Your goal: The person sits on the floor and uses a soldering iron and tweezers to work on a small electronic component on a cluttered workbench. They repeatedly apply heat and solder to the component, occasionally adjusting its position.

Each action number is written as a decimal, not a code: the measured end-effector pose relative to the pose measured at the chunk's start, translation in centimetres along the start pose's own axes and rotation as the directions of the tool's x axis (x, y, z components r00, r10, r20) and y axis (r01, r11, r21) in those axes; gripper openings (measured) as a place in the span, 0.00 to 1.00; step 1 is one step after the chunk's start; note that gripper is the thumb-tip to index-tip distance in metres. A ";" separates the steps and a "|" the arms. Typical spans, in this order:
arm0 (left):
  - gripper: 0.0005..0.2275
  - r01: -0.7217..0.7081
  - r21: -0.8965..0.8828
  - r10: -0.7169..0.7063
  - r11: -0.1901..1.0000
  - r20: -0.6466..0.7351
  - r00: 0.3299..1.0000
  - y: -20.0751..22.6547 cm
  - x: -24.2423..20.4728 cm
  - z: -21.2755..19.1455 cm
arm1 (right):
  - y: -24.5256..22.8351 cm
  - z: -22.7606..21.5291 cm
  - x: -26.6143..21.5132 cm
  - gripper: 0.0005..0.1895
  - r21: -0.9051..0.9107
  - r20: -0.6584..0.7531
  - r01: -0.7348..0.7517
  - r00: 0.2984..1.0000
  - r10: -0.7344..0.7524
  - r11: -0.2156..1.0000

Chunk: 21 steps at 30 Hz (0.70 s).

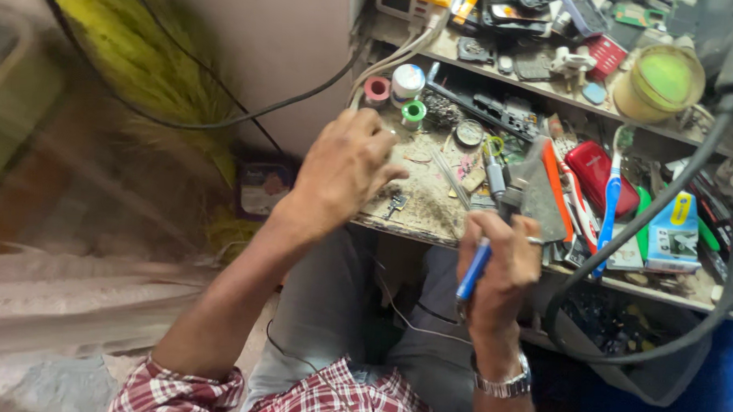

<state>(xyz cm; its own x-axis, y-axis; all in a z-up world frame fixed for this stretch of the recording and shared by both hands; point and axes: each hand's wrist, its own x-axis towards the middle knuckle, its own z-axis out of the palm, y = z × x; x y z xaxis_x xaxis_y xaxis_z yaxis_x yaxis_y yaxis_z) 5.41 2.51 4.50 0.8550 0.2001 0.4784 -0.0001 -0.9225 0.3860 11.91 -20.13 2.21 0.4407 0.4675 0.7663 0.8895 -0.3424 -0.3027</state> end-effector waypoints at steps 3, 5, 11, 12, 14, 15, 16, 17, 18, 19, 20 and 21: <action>0.08 -0.063 -0.077 0.060 0.995 -0.044 0.997 0.1 0.7 2.1 | 0.0 -0.2 -0.6 0.13 -0.069 -0.023 -0.026 0.999 0.024 0.997; 0.09 -0.121 -0.080 0.119 0.989 -0.028 0.993 0.1 1.6 3.4 | -0.2 0.0 -0.9 0.14 -0.098 -0.011 -0.041 0.999 0.040 0.994; 0.06 -0.189 -0.029 0.185 0.982 -0.108 0.977 0.5 3.2 3.8 | -0.4 0.4 -0.3 0.14 -0.129 0.009 -0.033 0.999 0.035 0.991; 0.06 -0.208 -0.029 0.202 0.978 -0.142 0.969 0.7 3.2 3.3 | -0.5 0.2 -0.3 0.14 -0.126 0.020 -0.033 0.999 0.036 0.991; 0.05 -0.224 -0.067 0.205 0.972 -0.214 0.955 0.6 2.7 1.2 | -0.6 0.0 0.0 0.15 -0.117 0.027 -0.016 0.999 0.019 0.993; 0.04 -0.235 -0.086 0.208 0.968 -0.250 0.946 0.7 2.5 -0.1 | -0.7 -0.1 0.2 0.16 -0.110 0.022 0.002 1.000 0.001 0.994; 0.04 -0.259 -0.071 0.227 0.963 -0.305 0.925 0.9 2.1 -1.4 | -0.8 -0.2 0.4 0.16 -0.101 0.018 0.020 1.000 -0.018 0.995; 0.05 -0.283 -0.054 0.246 0.958 -0.359 0.900 1.2 1.7 -2.6 | -1.0 -0.4 0.5 0.15 -0.080 -0.006 0.034 0.999 -0.035 0.996; 0.05 -0.305 -0.037 0.264 0.952 -0.410 0.873 1.6 1.2 -3.8 | -1.3 -0.6 0.7 0.15 -0.060 -0.030 0.049 0.998 -0.051 0.997; 0.06 -0.305 -0.040 0.264 0.951 -0.402 0.876 1.9 0.3 -5.2 | -1.6 -0.8 0.8 0.14 -0.040 -0.053 0.064 0.996 -0.066 0.997; 0.06 -0.305 -0.043 0.265 0.951 -0.392 0.881 2.4 -1.0 -6.5 | -2.1 -1.1 0.8 0.14 0.031 -0.068 0.050 0.997 -0.048 0.998; 0.07 -0.305 -0.046 0.265 0.951 -0.383 0.885 3.2 -2.1 -7.5 | -2.7 -1.4 0.7 0.13 0.103 -0.081 0.036 0.996 -0.028 0.994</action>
<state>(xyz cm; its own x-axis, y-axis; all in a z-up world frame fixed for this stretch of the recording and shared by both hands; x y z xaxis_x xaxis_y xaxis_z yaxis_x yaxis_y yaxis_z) -0.27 1.60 10.61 0.5583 0.0587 0.8276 -0.2848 -0.9233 0.2577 9.63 -20.03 4.32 0.4043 0.4095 0.8178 0.9126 -0.2396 -0.3311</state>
